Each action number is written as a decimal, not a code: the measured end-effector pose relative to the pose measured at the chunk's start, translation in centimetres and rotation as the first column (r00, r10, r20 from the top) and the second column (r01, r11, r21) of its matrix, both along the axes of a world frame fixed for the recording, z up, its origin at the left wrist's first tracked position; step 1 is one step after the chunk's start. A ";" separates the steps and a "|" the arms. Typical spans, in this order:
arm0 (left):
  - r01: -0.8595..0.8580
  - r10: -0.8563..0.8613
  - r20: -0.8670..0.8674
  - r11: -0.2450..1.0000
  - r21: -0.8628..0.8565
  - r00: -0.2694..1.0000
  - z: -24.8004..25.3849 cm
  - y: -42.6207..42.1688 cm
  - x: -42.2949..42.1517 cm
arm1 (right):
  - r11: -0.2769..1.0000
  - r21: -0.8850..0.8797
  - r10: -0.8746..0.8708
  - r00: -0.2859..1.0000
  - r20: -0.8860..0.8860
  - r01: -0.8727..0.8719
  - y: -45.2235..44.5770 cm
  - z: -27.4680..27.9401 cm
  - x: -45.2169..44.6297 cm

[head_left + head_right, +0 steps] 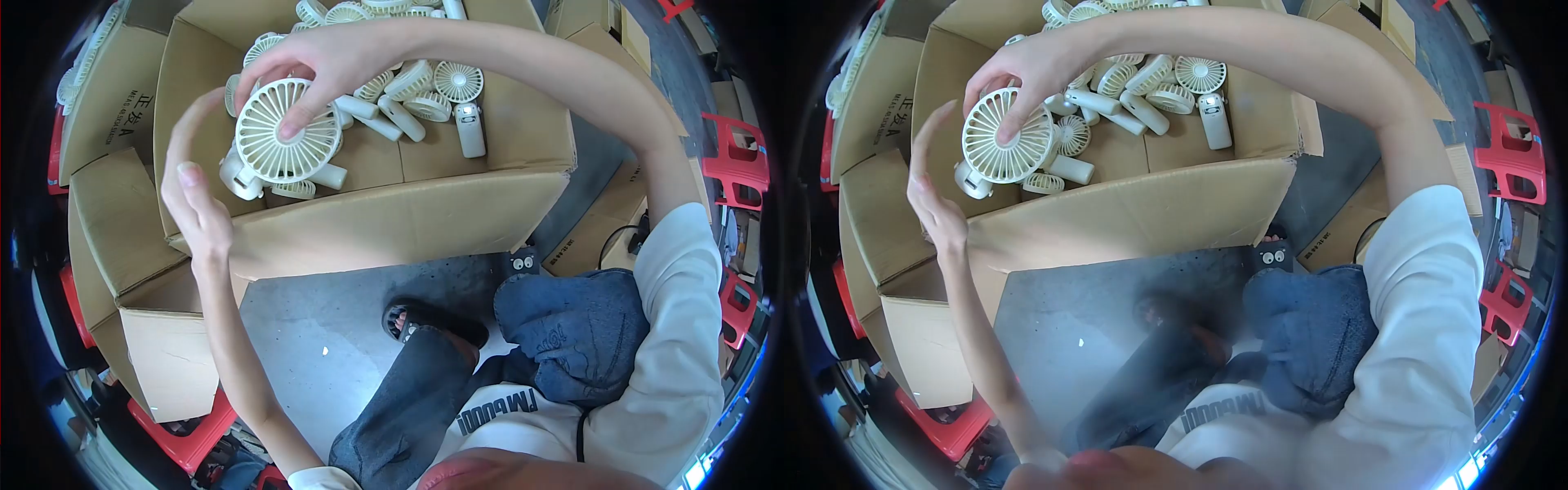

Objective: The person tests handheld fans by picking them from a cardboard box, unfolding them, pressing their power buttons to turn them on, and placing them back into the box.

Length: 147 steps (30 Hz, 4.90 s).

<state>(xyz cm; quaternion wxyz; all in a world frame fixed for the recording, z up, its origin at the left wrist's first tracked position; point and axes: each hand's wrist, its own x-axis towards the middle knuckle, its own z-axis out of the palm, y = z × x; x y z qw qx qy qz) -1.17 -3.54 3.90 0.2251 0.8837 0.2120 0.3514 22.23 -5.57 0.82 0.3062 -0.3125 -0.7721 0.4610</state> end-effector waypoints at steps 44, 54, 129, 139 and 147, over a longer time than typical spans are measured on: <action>-0.032 -0.116 -0.292 0.888 -0.459 0.949 0.8 -3.6 2.2 | 0.867 0.337 -0.377 0.925 -0.038 0.367 -3.2 5.0 3.0; 0.142 -0.046 0.141 0.571 -0.809 0.989 -0.3 -6.0 3.4 | 0.793 0.402 -0.360 0.884 -0.297 0.458 -3.1 7.3 2.9; -0.089 0.199 0.239 0.909 -0.407 0.950 2.6 -7.0 4.2 | 0.962 -0.140 -0.272 0.828 -0.490 0.234 -6.8 7.4 -3.1; -0.073 0.180 0.243 0.917 -0.392 0.953 2.7 -7.2 3.9 | 0.947 -0.102 -0.313 0.807 -0.501 0.303 -6.8 7.1 -3.8; -0.110 0.206 0.239 0.926 -0.360 0.949 2.5 -6.7 3.7 | 0.936 0.013 -0.285 0.782 -0.555 0.350 -5.8 6.5 -4.6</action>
